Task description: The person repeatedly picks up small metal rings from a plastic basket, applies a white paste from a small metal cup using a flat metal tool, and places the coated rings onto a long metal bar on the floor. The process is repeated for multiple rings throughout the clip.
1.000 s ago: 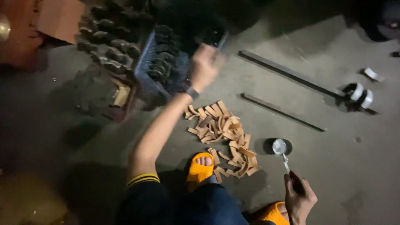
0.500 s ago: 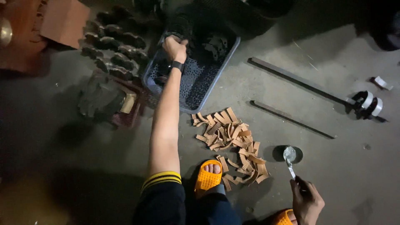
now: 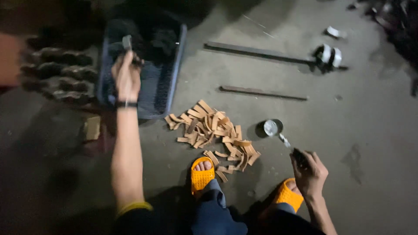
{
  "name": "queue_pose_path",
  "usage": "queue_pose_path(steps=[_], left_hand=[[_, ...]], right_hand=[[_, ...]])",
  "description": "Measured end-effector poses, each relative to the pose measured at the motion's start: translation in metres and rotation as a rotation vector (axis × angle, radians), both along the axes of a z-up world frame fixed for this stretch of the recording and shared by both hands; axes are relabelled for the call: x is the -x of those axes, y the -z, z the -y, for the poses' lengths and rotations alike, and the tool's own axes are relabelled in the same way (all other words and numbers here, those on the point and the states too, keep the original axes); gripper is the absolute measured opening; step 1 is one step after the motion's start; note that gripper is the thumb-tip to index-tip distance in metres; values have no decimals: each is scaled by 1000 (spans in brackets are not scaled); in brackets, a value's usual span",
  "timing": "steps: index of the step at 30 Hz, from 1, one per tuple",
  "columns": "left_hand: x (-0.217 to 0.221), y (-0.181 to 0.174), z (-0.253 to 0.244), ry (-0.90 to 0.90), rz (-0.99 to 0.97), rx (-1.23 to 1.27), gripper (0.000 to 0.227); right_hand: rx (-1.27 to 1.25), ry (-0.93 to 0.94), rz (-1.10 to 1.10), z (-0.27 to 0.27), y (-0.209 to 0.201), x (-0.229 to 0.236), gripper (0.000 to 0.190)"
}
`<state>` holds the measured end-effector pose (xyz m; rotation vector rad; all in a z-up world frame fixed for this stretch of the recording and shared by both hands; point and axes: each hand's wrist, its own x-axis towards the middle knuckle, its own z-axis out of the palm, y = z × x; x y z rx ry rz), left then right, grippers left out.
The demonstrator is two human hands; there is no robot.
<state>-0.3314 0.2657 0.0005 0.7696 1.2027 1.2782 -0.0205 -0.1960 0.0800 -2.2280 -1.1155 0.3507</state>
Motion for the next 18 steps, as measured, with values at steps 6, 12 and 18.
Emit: queue_pose_path(steps=[6, 12, 18], left_hand=[[-67, -80, 194, 739, -996, -680, 25], [-161, -126, 300, 919, -134, -119, 12], [-183, -146, 314, 982, -152, -345, 16]], right_hand=[[-221, -90, 174, -18, -58, -22, 21], [-70, -145, -192, -27, -123, -35, 10], [-46, -185, -610, -33, -124, -37, 13]])
